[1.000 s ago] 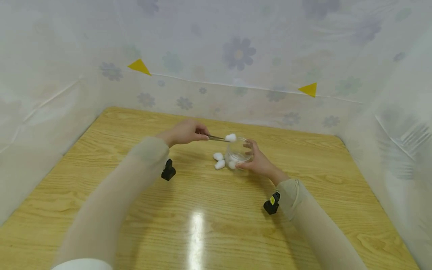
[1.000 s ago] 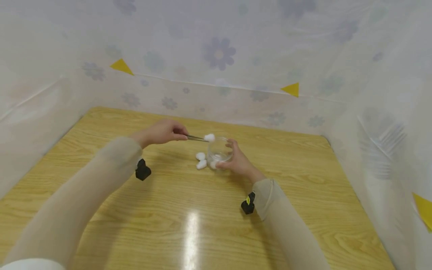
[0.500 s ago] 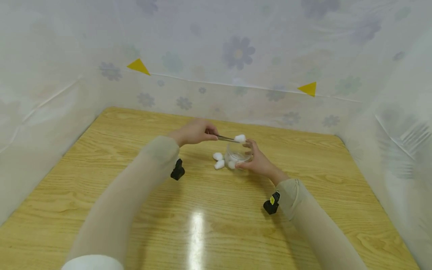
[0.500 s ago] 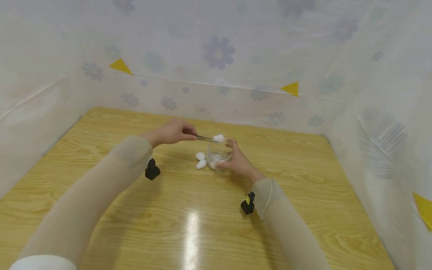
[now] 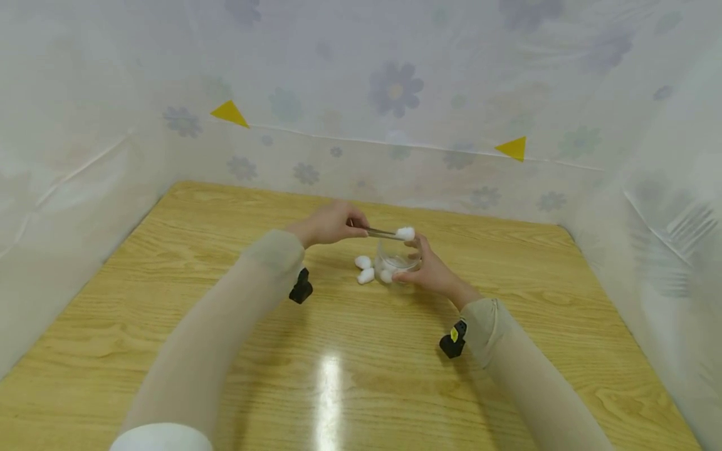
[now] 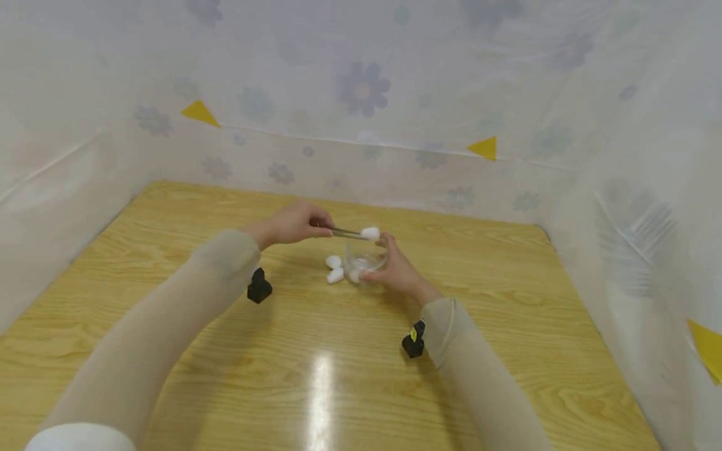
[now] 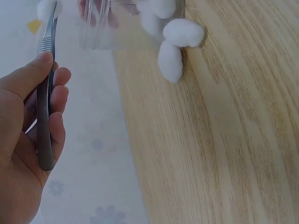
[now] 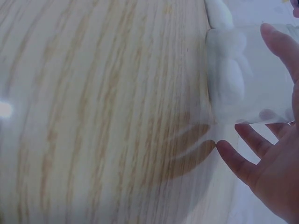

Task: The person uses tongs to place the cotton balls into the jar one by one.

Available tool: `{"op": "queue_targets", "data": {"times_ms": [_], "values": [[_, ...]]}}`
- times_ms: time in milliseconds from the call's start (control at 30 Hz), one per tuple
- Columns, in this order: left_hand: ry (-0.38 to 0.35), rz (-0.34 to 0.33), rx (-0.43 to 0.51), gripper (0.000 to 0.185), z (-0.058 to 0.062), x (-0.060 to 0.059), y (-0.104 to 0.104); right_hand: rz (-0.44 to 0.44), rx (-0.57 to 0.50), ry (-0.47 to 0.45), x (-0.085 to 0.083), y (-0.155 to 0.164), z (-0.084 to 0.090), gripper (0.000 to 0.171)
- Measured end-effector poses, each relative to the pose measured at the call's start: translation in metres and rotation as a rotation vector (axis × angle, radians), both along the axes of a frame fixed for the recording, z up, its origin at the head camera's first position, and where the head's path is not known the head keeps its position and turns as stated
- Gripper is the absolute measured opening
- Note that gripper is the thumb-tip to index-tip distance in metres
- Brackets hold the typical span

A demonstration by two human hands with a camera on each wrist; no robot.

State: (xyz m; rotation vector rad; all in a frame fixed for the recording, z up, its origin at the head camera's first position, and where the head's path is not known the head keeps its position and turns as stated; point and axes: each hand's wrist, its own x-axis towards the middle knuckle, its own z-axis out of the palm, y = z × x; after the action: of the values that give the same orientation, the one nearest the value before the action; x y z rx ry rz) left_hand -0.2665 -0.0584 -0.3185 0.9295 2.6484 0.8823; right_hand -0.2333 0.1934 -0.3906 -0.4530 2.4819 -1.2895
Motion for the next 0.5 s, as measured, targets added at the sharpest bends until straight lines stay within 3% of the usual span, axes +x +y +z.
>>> {"op": "queue_targets", "data": {"times_ms": [500], "values": [[-0.013,0.039,0.055,0.021,-0.007,-0.001,-0.010,0.010,0.028,0.021,-0.001,0.000,0.000,0.099]]}}
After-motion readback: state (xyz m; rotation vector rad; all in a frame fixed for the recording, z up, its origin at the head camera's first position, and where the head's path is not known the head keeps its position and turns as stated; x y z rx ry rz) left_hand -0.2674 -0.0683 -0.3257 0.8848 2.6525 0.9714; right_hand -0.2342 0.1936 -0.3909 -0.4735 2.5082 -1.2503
